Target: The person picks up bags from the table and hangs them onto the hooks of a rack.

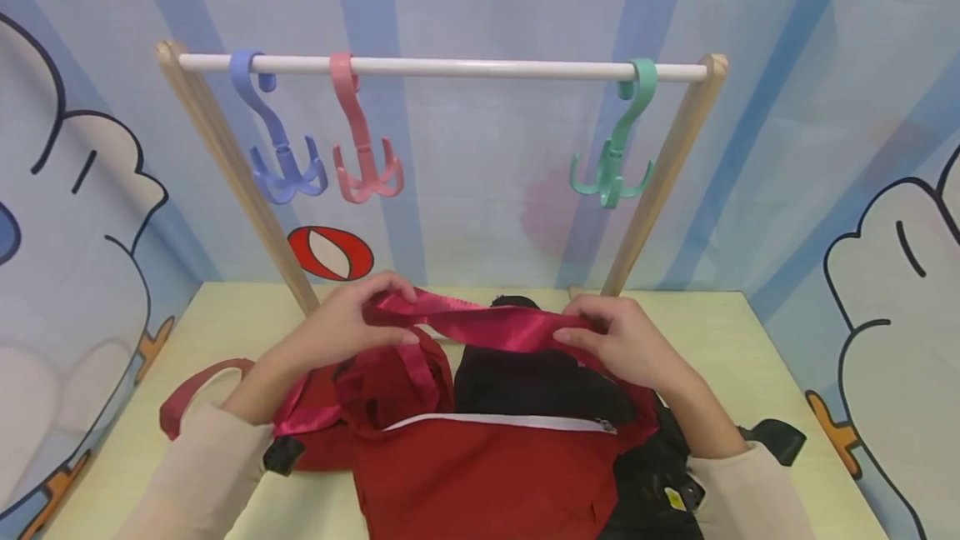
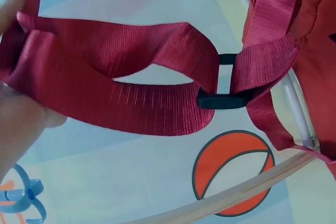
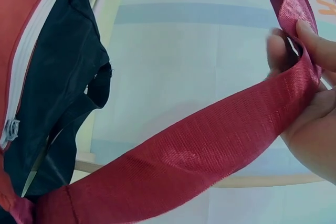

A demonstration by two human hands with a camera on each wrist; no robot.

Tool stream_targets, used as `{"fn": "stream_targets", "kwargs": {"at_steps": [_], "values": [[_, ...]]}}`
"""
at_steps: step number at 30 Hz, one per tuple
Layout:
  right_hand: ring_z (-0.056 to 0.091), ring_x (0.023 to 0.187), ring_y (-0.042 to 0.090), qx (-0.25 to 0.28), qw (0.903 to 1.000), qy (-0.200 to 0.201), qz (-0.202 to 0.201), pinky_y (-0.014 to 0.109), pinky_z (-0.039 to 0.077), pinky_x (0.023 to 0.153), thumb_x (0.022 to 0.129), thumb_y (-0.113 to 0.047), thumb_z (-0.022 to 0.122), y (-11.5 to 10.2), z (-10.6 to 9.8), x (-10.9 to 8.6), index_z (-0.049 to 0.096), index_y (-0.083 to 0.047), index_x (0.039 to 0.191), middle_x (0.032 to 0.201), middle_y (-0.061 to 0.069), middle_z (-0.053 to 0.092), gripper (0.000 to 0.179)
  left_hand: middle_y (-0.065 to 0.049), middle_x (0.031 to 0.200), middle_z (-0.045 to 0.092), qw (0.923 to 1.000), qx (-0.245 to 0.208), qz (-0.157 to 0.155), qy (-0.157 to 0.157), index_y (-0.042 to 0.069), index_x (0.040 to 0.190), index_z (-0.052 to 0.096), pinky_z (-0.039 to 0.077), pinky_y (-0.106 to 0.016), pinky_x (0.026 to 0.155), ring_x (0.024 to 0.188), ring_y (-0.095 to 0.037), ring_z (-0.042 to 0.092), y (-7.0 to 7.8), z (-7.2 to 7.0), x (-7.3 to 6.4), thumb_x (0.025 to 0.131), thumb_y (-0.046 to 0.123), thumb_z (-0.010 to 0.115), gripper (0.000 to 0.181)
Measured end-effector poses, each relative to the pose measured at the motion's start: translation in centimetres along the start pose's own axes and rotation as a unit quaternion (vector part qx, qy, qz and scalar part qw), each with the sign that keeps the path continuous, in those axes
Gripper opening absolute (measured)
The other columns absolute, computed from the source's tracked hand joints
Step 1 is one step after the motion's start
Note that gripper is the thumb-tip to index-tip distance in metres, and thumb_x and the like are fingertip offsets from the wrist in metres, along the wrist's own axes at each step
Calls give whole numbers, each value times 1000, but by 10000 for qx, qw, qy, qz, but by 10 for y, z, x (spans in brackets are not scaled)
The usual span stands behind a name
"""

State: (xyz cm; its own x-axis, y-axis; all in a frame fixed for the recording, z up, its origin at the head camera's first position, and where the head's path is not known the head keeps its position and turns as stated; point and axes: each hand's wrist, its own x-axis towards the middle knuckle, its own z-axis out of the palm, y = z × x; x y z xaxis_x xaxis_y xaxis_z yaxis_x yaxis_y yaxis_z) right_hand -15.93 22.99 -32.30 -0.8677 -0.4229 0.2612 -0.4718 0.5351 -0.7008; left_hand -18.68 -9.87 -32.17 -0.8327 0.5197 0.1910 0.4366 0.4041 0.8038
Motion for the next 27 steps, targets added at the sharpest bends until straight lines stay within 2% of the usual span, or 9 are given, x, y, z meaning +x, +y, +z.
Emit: {"fn": "stream_targets", "kwargs": {"at_steps": [2, 4, 7, 10, 14, 18, 27], "values": [[54, 54, 13, 47, 10000, -19, -44, 26, 44, 50, 83, -6, 66, -1, -1, 0, 65, -9, 89, 67, -4, 58, 7, 3, 99, 58, 9998, 115, 149, 98, 14, 100, 57, 45, -32, 76, 88, -13, 54, 1, 1, 1, 76, 16, 75, 30], [53, 51, 13, 88, 9999, -22, -71, 27, 43, 47, 84, -6, 65, -2, -3, 1, 65, -10, 89, 63, -5, 56, 7, 2, 94, 58, 9996, 113, 203, 157, 13, 99, 57, 45, -32, 72, 82, -14, 53, 3, 0, 0, 78, 16, 73, 27], [51, 50, 13, 26, 10000, 25, -40, 27, 42, 46, 84, -7, 64, -4, -5, 2, 65, -11, 89, 62, -4, 54, 6, 1, 86, 58, 9997, -1, 122, 219, 14, 100, 58, 44, -32, 66, 72, -15, 53, 6, -3, -1, 80, 19, 71, 25], [52, 53, 14, -2, 10000, 40, 27, 28, 43, 49, 85, -9, 64, -6, -7, 4, 64, -11, 90, 65, -3, 56, 5, 2, 78, 59, 9993, 91, 4, 362, 17, 101, 59, 43, -32, 62, 65, -15, 54, 10, -7, -3, 80, 23, 71, 25], [53, 57, 15, 49, 10000, 76, 2, 28, 45, 52, 86, -10, 64, -11, -8, 8, 64, -12, 89, 72, -2, 59, 4, 2, 83, 61, 9986, 120, 41, 508, 15, 103, 60, 44, -32, 64, 68, -14, 55, 14, -13, -4, 81, 24, 70, 26], [55, 61, 15, 113, 9997, 151, -158, 28, 47, 55, 85, -9, 64, -19, -8, 13, 65, -10, 89, 75, -2, 61, 4, 0, 93, 61, 9979, -142, 78, 623, 12, 105, 60, 45, -32, 69, 74, -14, 58, 20, -21, -8, 82, 20, 69, 26], [53, 56, 15, 195, 9983, 227, -501, 27, 45, 52, 84, -5, 64, -35, -8, 26, 66, -8, 90, 71, -2, 60, 6, 0, 100, 61, 9952, -191, -55, 956, 12, 106, 59, 45, -34, 76, 87, -11, 57, 29, -36, -15, 84, 22, 67, 25]]}}
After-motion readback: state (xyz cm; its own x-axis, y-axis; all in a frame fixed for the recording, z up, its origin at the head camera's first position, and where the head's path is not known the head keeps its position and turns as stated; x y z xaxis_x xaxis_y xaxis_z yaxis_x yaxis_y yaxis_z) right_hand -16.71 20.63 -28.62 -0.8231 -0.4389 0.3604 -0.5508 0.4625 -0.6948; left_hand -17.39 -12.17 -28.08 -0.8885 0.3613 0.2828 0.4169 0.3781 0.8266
